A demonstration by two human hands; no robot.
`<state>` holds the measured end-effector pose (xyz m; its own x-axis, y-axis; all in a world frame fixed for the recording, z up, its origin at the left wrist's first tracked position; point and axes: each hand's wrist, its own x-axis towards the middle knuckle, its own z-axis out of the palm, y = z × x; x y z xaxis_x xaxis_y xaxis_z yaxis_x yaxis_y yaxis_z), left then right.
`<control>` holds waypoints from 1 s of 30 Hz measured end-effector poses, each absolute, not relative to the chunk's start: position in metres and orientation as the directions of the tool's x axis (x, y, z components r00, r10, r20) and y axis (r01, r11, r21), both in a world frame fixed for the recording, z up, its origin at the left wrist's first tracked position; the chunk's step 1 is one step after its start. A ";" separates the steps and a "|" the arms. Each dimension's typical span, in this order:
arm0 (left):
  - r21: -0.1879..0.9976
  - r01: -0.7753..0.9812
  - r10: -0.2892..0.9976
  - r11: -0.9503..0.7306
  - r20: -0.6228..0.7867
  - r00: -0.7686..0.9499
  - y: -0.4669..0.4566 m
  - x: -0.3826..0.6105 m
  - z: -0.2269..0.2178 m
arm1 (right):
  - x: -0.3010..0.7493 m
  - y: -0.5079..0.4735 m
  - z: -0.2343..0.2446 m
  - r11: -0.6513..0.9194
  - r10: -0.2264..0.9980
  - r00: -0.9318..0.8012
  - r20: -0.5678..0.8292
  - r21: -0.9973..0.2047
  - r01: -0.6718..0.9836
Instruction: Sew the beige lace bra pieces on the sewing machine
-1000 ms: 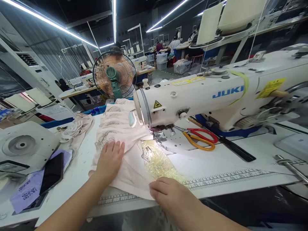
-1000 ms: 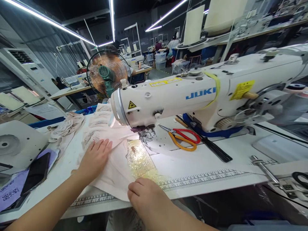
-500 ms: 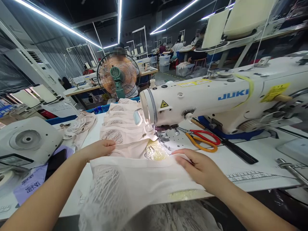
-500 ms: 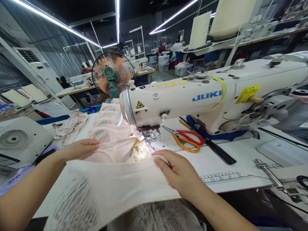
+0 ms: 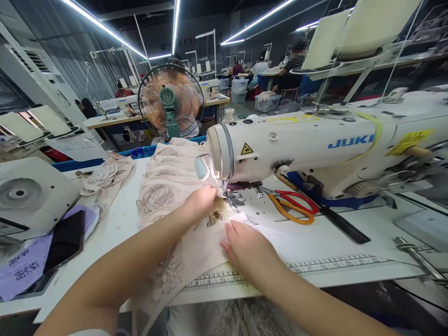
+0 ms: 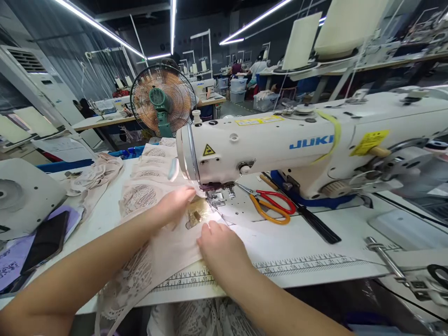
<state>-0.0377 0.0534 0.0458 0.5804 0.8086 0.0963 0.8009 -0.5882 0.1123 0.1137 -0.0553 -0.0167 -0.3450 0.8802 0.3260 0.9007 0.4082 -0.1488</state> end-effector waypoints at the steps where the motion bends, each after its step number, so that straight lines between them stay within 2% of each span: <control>1: 0.110 0.825 0.832 -0.554 0.090 0.547 0.061 -0.029 0.037 | 0.108 -0.056 -0.021 0.421 0.877 -0.364 0.312 -0.137 0.897; 5: 0.103 0.913 0.919 -0.394 0.071 0.388 0.094 -0.015 0.016 | 0.097 -0.050 -0.029 0.516 0.839 -0.474 0.269 -0.113 0.849; 9: 0.115 0.929 0.936 -0.350 0.062 0.345 0.109 -0.019 0.019 | 0.106 -0.034 -0.018 0.604 0.791 -0.568 0.227 -0.139 0.785; 12: 0.111 0.908 0.915 -0.403 0.064 0.398 0.093 -0.027 0.028 | 0.115 -0.022 -0.011 0.661 0.749 -0.626 0.219 -0.177 0.729; 14: 0.126 0.846 0.855 -0.518 0.045 0.516 0.072 -0.035 0.031 | 0.118 -0.017 -0.009 0.684 0.729 -0.646 0.228 -0.204 0.700; 17: 0.175 0.605 0.624 -0.777 0.094 0.776 0.041 -0.047 0.025 | 0.118 -0.017 -0.007 0.685 0.728 -0.637 0.253 -0.237 0.689; 19: 0.166 0.485 0.509 -0.859 0.167 0.845 0.029 -0.052 0.017 | 0.118 -0.023 -0.007 0.680 0.733 -0.625 0.270 -0.245 0.691; 23: 0.103 0.516 0.526 -0.850 0.202 0.826 0.026 -0.053 0.004 | 0.126 -0.042 -0.008 0.700 0.710 -0.627 0.321 -0.226 0.678; 27: 0.043 0.535 0.531 -0.844 0.211 0.821 0.034 -0.048 0.001 | 0.141 -0.054 -0.017 0.731 0.651 -0.636 0.414 -0.118 0.672; 30: 0.027 0.533 0.526 -0.846 0.205 0.825 0.039 -0.046 0.001 | 0.147 -0.055 -0.025 0.717 0.651 -0.624 0.431 -0.079 0.693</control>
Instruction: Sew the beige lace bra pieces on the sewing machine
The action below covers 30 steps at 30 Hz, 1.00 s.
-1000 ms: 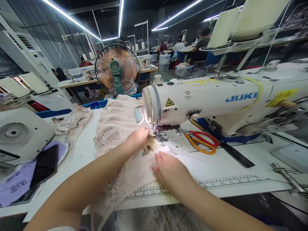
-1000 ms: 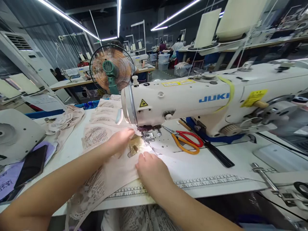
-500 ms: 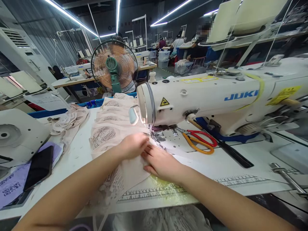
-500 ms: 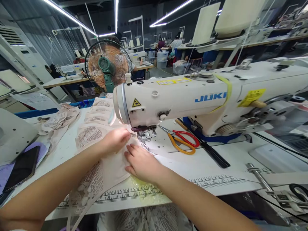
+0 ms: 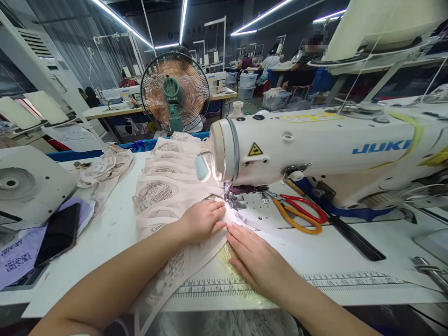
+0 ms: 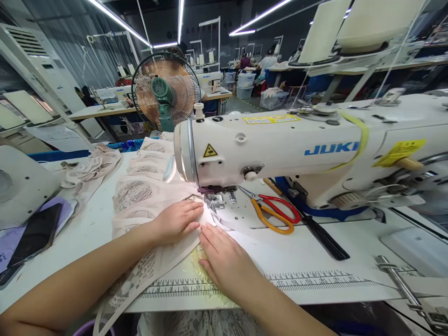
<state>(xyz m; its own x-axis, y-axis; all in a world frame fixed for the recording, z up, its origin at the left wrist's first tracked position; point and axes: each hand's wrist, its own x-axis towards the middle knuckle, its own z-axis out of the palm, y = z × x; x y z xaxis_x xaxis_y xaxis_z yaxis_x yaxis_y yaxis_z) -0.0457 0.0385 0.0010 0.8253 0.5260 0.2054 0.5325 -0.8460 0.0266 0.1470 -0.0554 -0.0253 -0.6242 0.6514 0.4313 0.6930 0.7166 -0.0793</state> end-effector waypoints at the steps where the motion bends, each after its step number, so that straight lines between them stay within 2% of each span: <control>1: 0.025 0.535 0.529 -0.844 0.202 0.824 0.040 -0.045 0.001 | 0.148 -0.055 -0.027 0.709 0.657 -0.616 0.434 -0.079 0.701; 17: 0.053 0.589 0.590 -0.806 0.132 0.796 0.042 -0.040 0.006 | 0.148 -0.054 -0.028 0.676 0.702 -0.550 0.453 -0.178 0.715; 24: 0.055 0.585 0.587 -0.809 0.105 0.803 0.045 -0.040 0.008 | 0.148 -0.055 -0.029 0.656 0.716 -0.548 0.433 -0.151 0.739; 30: 0.005 0.557 0.552 -0.831 0.137 0.822 0.059 -0.044 0.001 | 0.147 -0.052 -0.030 0.623 0.750 -0.547 0.373 -0.119 0.773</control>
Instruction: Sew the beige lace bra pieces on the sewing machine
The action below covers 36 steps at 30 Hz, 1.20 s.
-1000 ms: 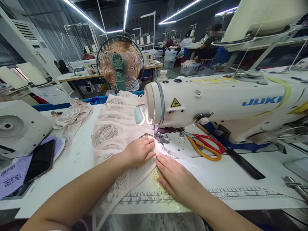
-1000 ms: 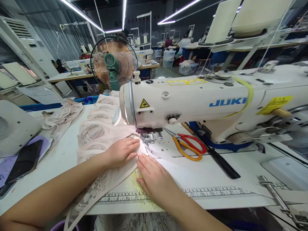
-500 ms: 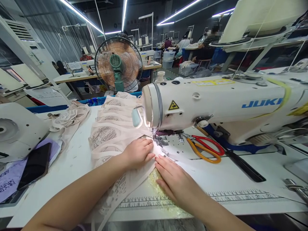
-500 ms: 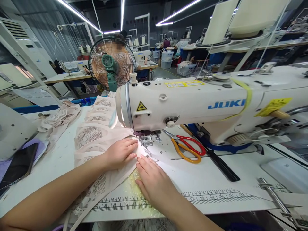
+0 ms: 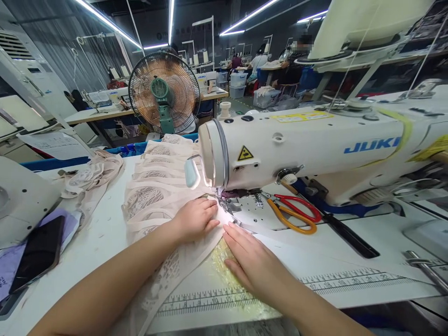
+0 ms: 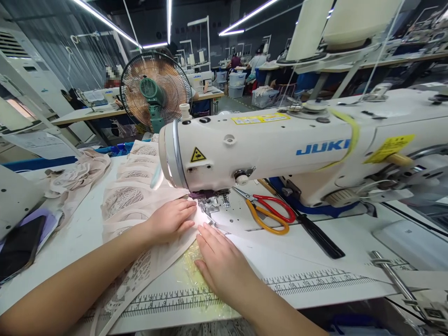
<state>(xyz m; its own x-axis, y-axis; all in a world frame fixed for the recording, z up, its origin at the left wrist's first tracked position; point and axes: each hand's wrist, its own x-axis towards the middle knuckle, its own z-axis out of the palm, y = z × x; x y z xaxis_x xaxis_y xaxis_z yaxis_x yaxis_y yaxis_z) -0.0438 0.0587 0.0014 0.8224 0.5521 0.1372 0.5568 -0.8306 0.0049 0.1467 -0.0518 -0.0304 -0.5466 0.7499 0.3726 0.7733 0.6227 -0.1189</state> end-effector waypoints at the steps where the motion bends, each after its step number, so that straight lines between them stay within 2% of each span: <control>1: -0.007 0.549 0.543 -0.836 0.143 0.828 0.062 -0.045 0.001 | 0.146 -0.051 -0.030 0.616 0.758 -0.544 0.360 -0.118 0.779; 7: -0.067 0.469 0.450 -0.880 0.196 0.871 0.066 -0.043 0.007 | 0.143 -0.050 -0.026 0.573 0.800 -0.518 0.302 -0.131 0.809; 12: -0.082 0.406 0.383 -0.910 0.203 0.901 0.032 -0.043 0.010 | 0.142 -0.050 -0.027 0.548 0.824 -0.482 0.296 -0.207 0.810; 18: -0.193 0.383 0.348 -0.903 0.195 0.917 0.023 -0.057 0.002 | 0.142 -0.050 -0.027 0.548 0.826 -0.486 0.284 -0.208 0.810; 27: -0.181 0.261 0.230 -0.948 0.173 0.958 0.063 -0.059 0.010 | 0.141 -0.050 -0.026 0.522 0.848 -0.456 0.269 -0.279 0.806; 36: -0.081 0.251 0.240 -0.965 0.127 0.962 0.071 -0.058 0.015 | 0.141 -0.050 -0.024 0.529 0.843 -0.455 0.287 -0.288 0.799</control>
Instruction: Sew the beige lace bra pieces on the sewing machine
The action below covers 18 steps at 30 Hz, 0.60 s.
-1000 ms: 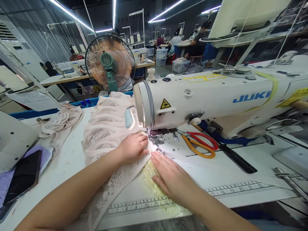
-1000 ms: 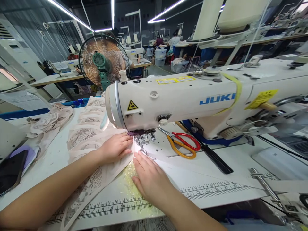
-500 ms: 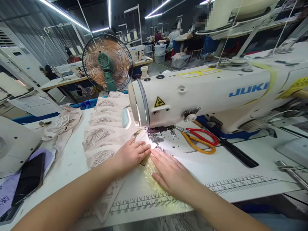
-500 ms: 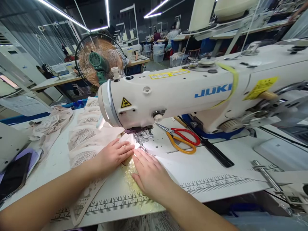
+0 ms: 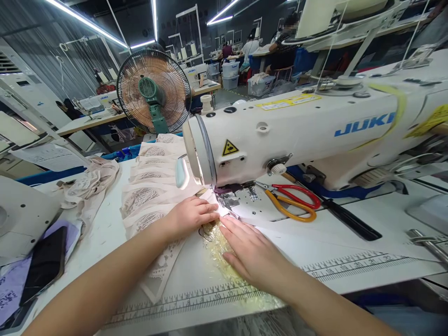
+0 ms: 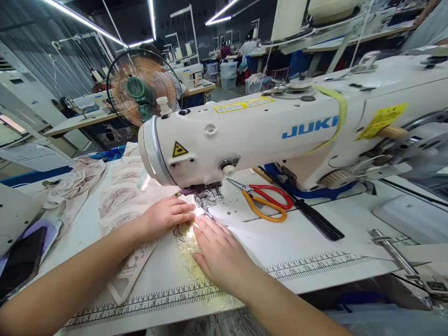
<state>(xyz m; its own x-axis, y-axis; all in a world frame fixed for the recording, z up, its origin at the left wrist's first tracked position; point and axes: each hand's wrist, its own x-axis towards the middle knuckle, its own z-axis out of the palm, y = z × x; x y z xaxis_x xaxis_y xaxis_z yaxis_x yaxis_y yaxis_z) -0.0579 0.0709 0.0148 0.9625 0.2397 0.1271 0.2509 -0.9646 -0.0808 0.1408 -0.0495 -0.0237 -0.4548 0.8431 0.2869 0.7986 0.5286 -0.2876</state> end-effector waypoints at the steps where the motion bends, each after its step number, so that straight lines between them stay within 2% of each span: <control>1: -0.069 0.252 0.243 -0.965 0.121 0.963 0.071 -0.057 0.015 | 0.141 -0.050 -0.024 0.528 0.843 -0.451 0.294 -0.292 0.797; 10: -0.037 0.249 0.242 -0.968 0.135 0.961 0.077 -0.056 0.015 | 0.141 -0.050 -0.025 0.534 0.840 -0.458 0.291 -0.289 0.795; 18: -0.104 0.248 0.230 -0.963 0.158 0.960 0.090 -0.060 0.010 | 0.141 -0.050 -0.023 0.526 0.846 -0.460 0.272 -0.281 0.802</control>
<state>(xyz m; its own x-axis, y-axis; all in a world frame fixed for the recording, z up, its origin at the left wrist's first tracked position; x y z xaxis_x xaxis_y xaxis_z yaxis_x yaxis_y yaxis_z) -0.0597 0.0898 0.0096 0.9602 0.2298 0.1585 0.2477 -0.9632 -0.1044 0.1409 -0.0495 -0.0227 -0.4596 0.8455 0.2718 0.8024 0.5265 -0.2810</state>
